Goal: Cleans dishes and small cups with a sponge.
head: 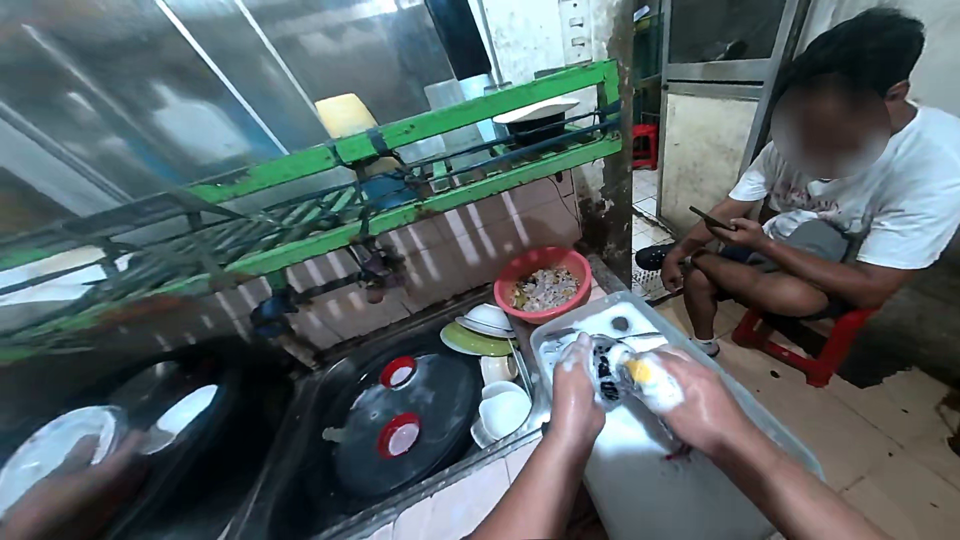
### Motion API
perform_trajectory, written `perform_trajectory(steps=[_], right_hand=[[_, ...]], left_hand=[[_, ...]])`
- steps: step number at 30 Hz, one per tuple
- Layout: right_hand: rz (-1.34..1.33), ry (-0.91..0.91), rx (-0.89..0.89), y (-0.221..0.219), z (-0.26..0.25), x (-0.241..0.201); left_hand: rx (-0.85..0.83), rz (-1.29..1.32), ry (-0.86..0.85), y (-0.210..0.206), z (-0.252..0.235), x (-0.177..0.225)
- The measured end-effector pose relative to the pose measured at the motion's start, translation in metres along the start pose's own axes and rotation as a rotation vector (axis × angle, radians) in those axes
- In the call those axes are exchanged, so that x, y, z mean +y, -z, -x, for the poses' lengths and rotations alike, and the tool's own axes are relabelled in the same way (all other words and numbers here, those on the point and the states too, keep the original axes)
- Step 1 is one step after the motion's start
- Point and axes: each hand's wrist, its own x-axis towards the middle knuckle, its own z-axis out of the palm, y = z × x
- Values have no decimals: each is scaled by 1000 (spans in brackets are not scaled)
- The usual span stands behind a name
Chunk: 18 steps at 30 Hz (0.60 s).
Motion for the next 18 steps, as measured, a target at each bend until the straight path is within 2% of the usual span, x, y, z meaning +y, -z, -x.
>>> perform_trajectory(steps=[1,3,6,9,10,12,14,16,18], right_hand=[[20,20,-24,2,0,4],[59,61,40,5,-7,14],[70,136,124,0,-15,6],[35,175,-52,-8,-8,-8],[49,167,-112,-9,-4,-3],[99,1,-213,2,8,12],[145,-189,-133,17,25,36],[132,-263,-40,30,47,54],[105,-268,-22,37,66,59]], left_hand=[[3,-4,-4,4,-1,2],[-14,-4,-9,7,-2,1],[-43,-34,-15,6,-1,0],[-46,-137,-136,22,-9,5],[-49,-240,-223,36,-14,8],[45,-525,-364,75,-28,20],[196,-849,-397,130,-52,32],[271,-1167,-274,190,-76,34],[275,-1347,-73,231,-92,31]])
